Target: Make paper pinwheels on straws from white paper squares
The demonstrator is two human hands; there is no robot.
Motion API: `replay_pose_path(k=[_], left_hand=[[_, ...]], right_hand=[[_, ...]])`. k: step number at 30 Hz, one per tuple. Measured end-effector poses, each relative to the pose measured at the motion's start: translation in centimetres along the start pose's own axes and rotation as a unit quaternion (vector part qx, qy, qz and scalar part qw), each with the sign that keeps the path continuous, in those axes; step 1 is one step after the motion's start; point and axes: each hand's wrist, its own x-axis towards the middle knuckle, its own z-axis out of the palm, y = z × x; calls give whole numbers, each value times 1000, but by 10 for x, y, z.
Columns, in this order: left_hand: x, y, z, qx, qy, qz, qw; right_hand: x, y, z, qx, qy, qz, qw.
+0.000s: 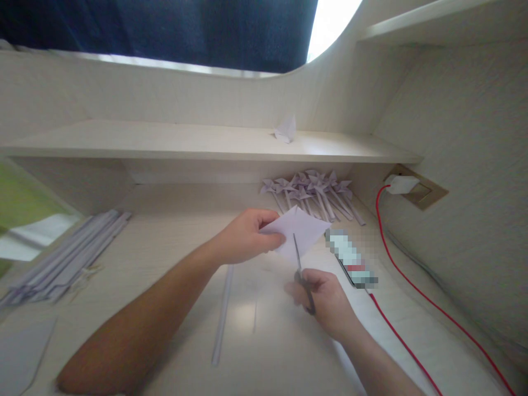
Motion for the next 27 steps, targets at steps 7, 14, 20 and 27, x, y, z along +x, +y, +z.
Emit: replay_pose_path(k=[7,14,20,27], left_hand=[[8,-6,-4,-63,37,-7,997],[14,-15,-18,-179,115,52,976],[11,-12,-28,-160,145,18,976],[9,-12,-9,-2,-65,-27,998]], right_hand=[[1,2,-1,-7,-9,-4,1000],[-2,7,-1,-54,-95,32,994],[4,10,-10,20,90,-60,994],[5,8,-12,41,170,-79,981]])
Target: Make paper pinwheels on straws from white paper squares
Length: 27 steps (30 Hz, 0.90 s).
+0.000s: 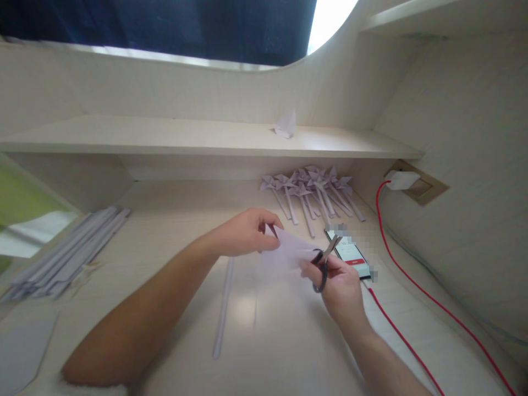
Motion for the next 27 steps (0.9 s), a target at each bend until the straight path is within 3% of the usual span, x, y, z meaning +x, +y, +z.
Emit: replay_pose_path(k=[2,5,11,16,19,23,27], left_hand=[[3,-4,7,-68,-9,6,998],[8,-11,12,-135,16,-6,991],[9,-11,16,-22,-54,-33,998],[5,-5,16,-32,-40,-5,999],[4,-3,11,-34,23,8,999],[2,-5,0,-46,143,38,988],[0,-7,-6,-44,169,54,983]], right_hand=[[-2,0,0,-12,-8,-1,1000],[-2,0,-3,-13,28,-22,999],[2,1,-10,-24,69,-45,996],[4,0,-9,-6,55,-41,998],[6,1,-6,20,7,-18,1000],[5,5,2,20,-126,25,991],[-2,4,7,-30,-209,68,975]])
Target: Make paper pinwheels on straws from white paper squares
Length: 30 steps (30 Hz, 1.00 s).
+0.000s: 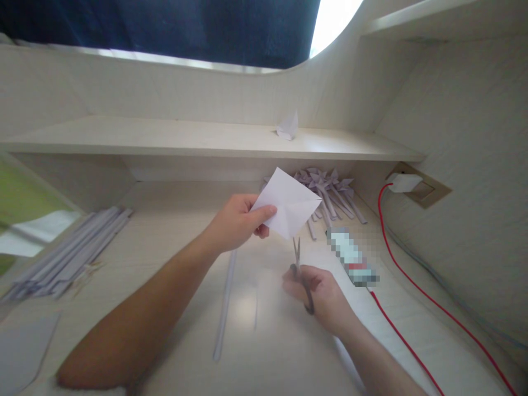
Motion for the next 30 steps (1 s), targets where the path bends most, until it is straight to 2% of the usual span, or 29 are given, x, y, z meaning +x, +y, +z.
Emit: replay_pose_path(k=[13,30], left_hand=[[-5,10,8,-15,-47,-10,999],[-8,15,10,17,-40,-17,999]], right_hand=[[-5,-11,2,-37,-11,16,999],[-5,-3,1,-18,-13,15,1000]])
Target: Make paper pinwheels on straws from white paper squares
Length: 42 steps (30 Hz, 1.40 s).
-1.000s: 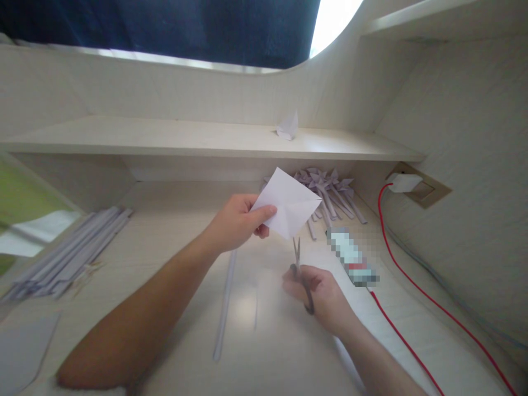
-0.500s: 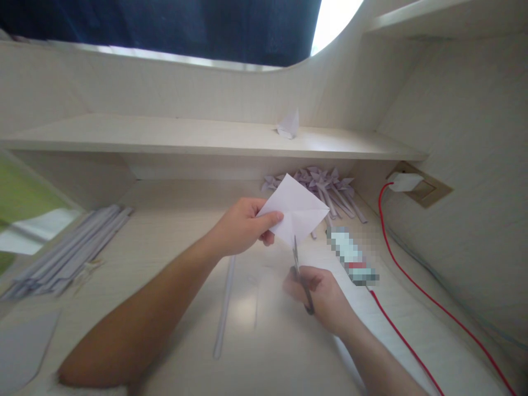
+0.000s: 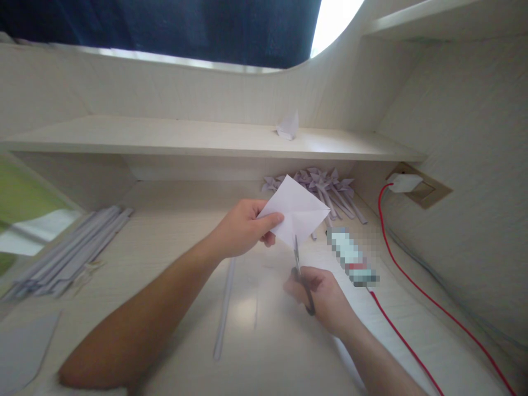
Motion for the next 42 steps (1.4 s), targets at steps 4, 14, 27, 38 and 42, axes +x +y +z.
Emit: replay_pose_path(k=[4,14,27,38,42], left_hand=[[0,0,-1,2,4,-1,1000],[0,0,1,2,7,-1,1000],[1,-3,0,4,8,1,1000],[2,-4,0,15,6,1,1000],[2,-3,2,39,1,-9,999]], right_hand=[[0,-1,0,-5,3,-1,1000],[0,-4,1,-9,3,-4,1000],[0,-4,2,-4,22,7,1000],[2,-1,1,0,38,21,999],[2,-1,2,10,39,15,999]])
